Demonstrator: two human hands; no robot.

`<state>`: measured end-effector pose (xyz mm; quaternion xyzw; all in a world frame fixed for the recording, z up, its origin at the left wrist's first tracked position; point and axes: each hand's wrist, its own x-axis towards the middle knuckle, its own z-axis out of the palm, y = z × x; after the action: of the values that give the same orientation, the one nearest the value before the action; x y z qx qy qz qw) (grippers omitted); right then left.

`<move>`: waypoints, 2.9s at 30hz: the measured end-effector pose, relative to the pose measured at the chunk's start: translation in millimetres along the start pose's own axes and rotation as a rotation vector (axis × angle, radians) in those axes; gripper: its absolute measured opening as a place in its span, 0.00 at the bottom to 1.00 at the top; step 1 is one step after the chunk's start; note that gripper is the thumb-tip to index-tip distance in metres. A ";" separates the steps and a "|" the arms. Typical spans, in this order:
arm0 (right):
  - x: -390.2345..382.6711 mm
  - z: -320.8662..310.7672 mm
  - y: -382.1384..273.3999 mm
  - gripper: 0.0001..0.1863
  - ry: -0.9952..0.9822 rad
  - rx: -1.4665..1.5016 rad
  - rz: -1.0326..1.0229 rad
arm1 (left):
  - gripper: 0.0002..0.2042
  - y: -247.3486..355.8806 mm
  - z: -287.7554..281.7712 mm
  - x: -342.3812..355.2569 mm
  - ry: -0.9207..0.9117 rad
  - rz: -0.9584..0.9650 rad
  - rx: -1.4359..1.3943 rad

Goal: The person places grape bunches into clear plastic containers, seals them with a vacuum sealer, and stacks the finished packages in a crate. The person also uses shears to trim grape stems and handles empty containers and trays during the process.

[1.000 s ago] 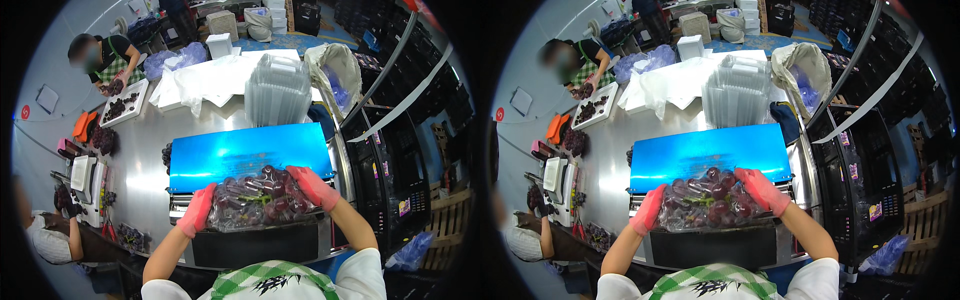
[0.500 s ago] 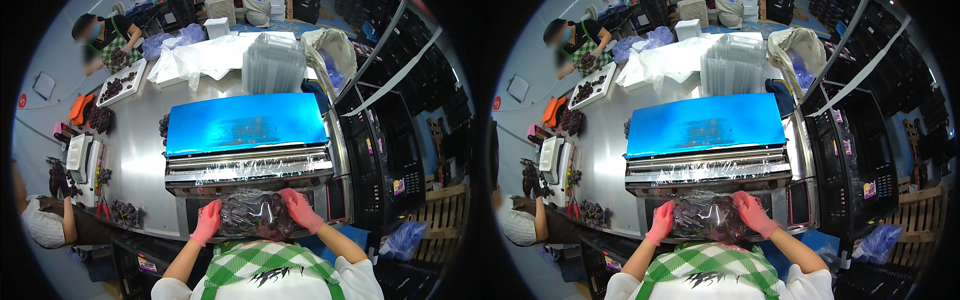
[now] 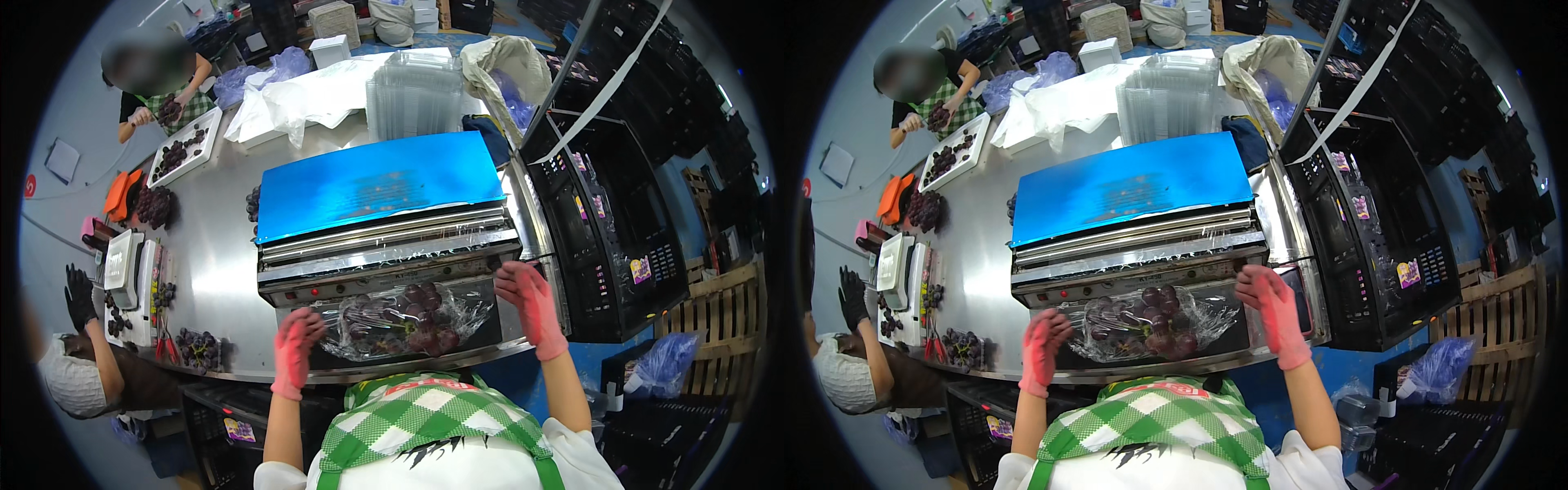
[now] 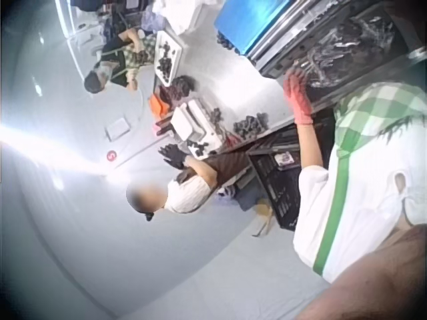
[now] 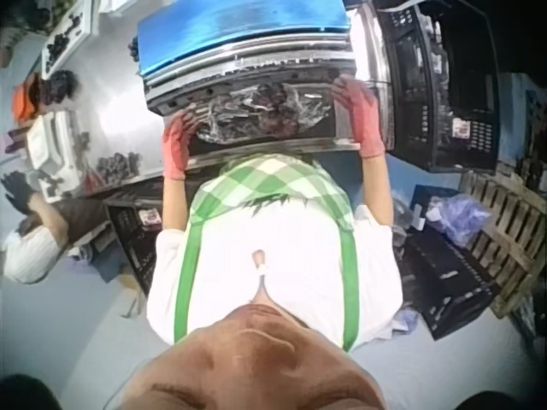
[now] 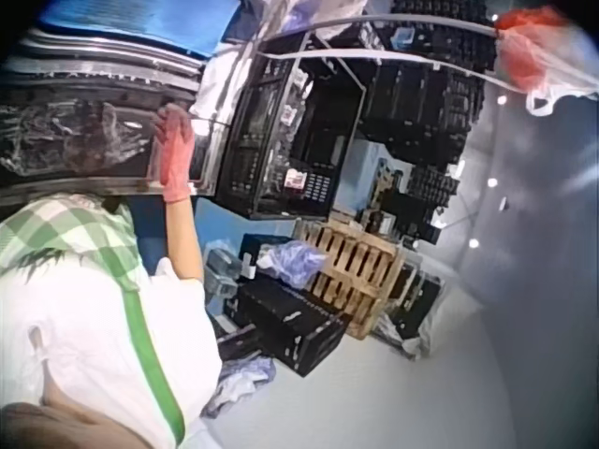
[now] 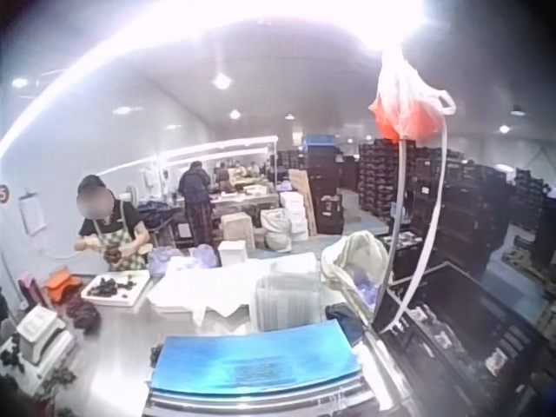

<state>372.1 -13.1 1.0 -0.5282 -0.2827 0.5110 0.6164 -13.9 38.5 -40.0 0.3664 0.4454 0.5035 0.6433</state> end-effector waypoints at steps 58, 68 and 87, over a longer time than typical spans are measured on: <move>374.0 165.0 -66.3 0.16 0.162 -1.427 -0.647 | 0.38 59.1 89.7 57.0 -0.107 -0.201 -0.347; 413.3 168.9 -90.4 0.21 0.067 -1.472 -0.066 | 0.38 62.7 66.3 46.5 -0.010 -0.159 -0.257; 107.3 155.7 -59.6 0.15 -0.665 -1.386 -0.871 | 0.44 69.1 34.6 -29.1 -0.200 -0.020 -1.165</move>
<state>287.7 147.7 80.4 -0.4527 -0.8697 0.0714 0.1833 -6.3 24.8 41.1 -0.0059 0.0361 0.6220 0.7821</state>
